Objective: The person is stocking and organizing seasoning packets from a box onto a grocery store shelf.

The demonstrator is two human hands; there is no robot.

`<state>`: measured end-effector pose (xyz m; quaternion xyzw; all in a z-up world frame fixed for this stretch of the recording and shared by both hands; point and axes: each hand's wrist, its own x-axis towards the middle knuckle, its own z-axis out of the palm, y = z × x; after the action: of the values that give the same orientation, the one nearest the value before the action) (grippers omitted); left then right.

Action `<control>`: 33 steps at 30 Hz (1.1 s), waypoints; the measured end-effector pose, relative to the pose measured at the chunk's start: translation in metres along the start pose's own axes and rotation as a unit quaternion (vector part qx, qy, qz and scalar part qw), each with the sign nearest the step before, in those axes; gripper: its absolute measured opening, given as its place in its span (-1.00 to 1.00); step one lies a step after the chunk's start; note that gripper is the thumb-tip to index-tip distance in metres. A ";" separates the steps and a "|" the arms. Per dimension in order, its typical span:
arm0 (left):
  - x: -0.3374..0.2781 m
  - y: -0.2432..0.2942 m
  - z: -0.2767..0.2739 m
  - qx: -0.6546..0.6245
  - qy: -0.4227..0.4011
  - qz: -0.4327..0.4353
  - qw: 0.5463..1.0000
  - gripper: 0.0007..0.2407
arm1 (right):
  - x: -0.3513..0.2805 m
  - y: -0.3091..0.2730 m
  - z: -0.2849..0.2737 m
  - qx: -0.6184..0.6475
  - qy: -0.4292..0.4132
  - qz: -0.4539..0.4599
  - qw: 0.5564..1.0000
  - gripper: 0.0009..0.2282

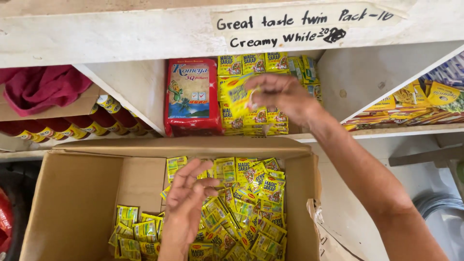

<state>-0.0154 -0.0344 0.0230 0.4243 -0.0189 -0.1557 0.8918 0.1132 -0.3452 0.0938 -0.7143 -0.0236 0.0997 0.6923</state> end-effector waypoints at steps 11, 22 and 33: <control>-0.004 -0.013 0.020 0.030 -0.135 -0.038 0.990 -0.30 | 0.139 0.134 -0.106 -0.058 0.286 0.057 0.955 -0.72; 0.001 -0.027 0.008 0.041 -0.150 -0.064 0.986 -0.32 | 0.215 0.200 -0.125 -0.335 0.226 0.133 0.905 -0.64; 0.000 -0.027 0.008 0.043 -0.141 -0.077 0.986 -0.36 | 0.156 0.148 -0.079 -0.548 0.242 -0.087 0.796 -0.79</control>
<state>-0.0242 -0.0568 0.0076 0.4366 -0.1186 -0.2808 0.8464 0.2647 -0.4023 -0.0691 -0.9701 0.0326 -0.1667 0.1734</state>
